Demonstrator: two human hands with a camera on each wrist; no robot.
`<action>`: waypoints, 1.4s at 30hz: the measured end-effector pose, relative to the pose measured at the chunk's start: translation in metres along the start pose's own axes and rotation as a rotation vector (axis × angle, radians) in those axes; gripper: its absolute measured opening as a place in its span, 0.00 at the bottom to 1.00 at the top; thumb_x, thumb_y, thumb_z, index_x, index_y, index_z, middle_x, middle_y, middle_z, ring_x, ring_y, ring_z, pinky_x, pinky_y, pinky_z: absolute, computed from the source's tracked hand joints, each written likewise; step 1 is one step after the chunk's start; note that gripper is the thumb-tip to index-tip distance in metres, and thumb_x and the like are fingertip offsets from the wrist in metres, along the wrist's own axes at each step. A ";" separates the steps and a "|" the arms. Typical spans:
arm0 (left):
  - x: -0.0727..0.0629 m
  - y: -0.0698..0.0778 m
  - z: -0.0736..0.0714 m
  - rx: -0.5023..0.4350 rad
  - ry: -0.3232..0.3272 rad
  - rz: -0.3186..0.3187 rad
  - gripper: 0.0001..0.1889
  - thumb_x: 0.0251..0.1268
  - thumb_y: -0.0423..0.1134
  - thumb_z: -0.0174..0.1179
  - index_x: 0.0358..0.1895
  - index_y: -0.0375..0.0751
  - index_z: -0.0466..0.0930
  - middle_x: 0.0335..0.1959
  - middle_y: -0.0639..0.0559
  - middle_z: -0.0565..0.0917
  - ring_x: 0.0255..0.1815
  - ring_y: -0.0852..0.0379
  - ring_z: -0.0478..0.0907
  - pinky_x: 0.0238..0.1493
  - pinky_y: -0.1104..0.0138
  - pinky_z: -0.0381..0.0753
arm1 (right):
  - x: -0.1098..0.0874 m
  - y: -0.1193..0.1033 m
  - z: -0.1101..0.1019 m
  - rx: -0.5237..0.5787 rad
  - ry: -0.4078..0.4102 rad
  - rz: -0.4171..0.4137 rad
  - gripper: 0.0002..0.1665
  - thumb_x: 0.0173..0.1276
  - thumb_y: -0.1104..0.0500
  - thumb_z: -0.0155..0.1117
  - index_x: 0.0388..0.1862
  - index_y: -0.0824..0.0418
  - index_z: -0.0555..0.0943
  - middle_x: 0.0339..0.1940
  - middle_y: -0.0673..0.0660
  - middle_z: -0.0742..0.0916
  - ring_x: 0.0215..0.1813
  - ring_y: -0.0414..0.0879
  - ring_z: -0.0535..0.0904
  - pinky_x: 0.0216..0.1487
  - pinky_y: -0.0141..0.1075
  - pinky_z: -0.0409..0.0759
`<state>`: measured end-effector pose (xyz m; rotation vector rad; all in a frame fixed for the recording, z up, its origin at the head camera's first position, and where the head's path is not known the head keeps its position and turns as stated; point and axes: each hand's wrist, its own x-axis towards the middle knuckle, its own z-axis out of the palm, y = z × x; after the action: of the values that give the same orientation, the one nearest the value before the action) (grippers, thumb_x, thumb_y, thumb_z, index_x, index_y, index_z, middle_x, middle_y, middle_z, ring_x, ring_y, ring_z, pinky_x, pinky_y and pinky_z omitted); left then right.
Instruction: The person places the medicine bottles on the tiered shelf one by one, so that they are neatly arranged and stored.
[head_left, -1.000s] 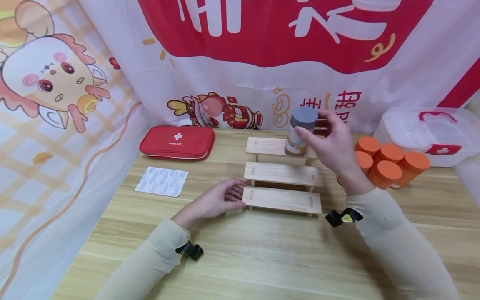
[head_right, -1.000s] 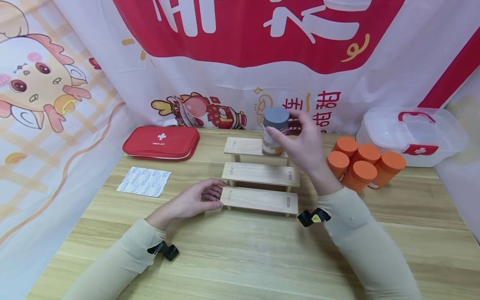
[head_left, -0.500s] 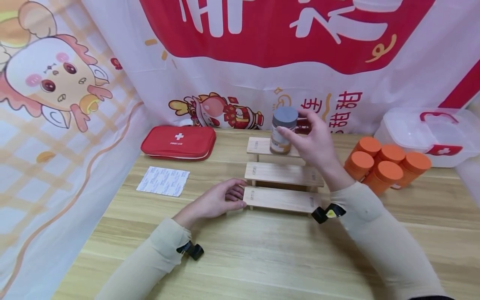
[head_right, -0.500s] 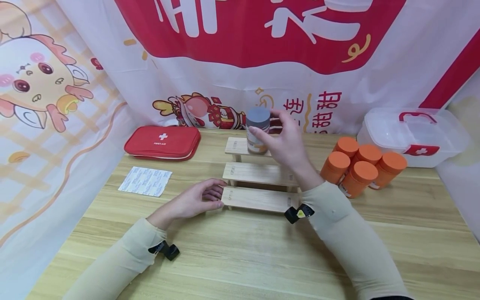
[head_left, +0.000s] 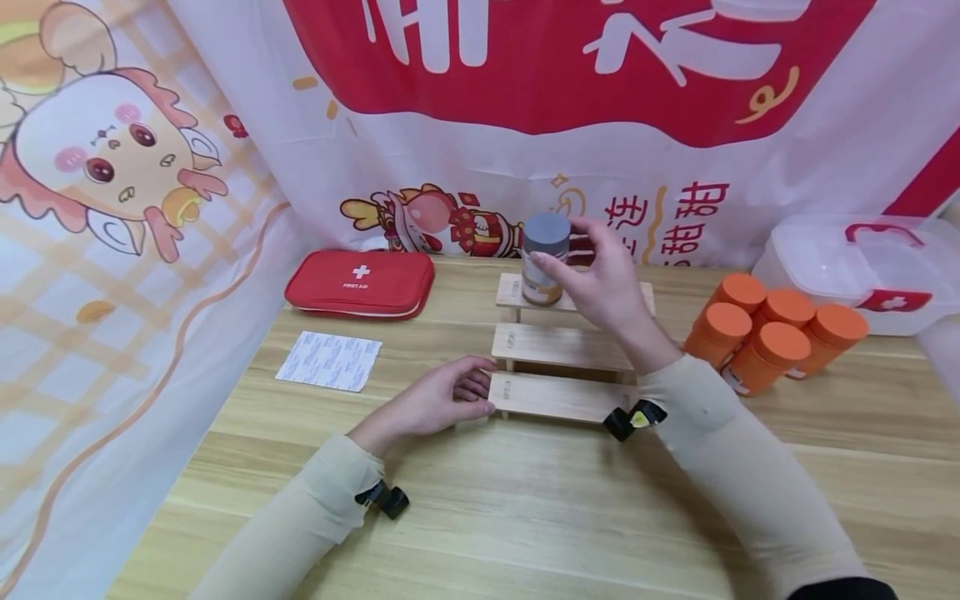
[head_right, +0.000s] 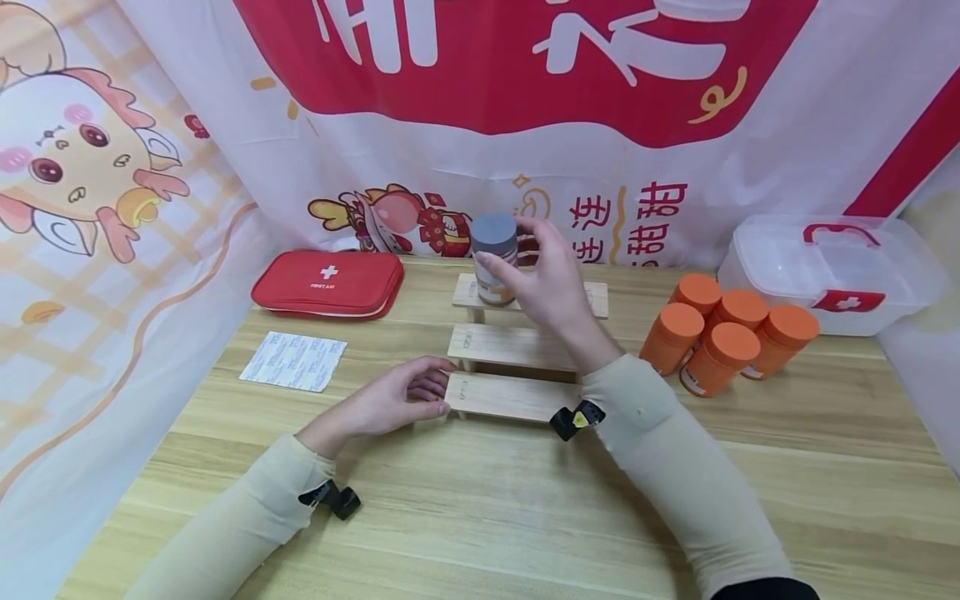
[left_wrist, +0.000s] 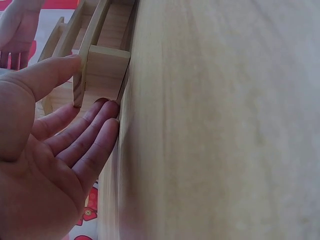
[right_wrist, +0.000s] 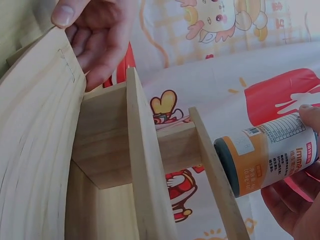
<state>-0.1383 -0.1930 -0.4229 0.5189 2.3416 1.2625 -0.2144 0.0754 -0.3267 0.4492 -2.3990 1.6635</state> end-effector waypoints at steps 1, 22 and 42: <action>0.000 0.000 0.000 0.001 -0.001 0.005 0.31 0.72 0.35 0.71 0.75 0.38 0.72 0.60 0.44 0.86 0.61 0.51 0.85 0.65 0.62 0.88 | 0.001 0.001 0.001 -0.002 -0.003 0.003 0.39 0.72 0.57 0.77 0.75 0.68 0.72 0.67 0.67 0.83 0.65 0.59 0.82 0.70 0.50 0.86; 0.003 -0.001 0.001 0.007 -0.010 -0.016 0.31 0.72 0.37 0.71 0.75 0.41 0.71 0.61 0.45 0.85 0.62 0.51 0.84 0.66 0.60 0.87 | 0.001 0.010 0.003 0.048 -0.051 0.059 0.44 0.73 0.52 0.77 0.81 0.62 0.67 0.71 0.65 0.81 0.69 0.58 0.80 0.74 0.50 0.82; 0.002 -0.003 0.000 0.014 -0.002 -0.005 0.31 0.73 0.39 0.72 0.75 0.43 0.72 0.61 0.46 0.86 0.63 0.49 0.84 0.69 0.54 0.86 | -0.038 0.015 -0.068 -0.050 -0.002 0.011 0.39 0.73 0.56 0.76 0.79 0.57 0.72 0.73 0.60 0.83 0.74 0.56 0.78 0.81 0.54 0.75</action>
<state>-0.1404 -0.1927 -0.4259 0.5178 2.3501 1.2434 -0.1850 0.1496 -0.3281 0.4313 -2.4427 1.6044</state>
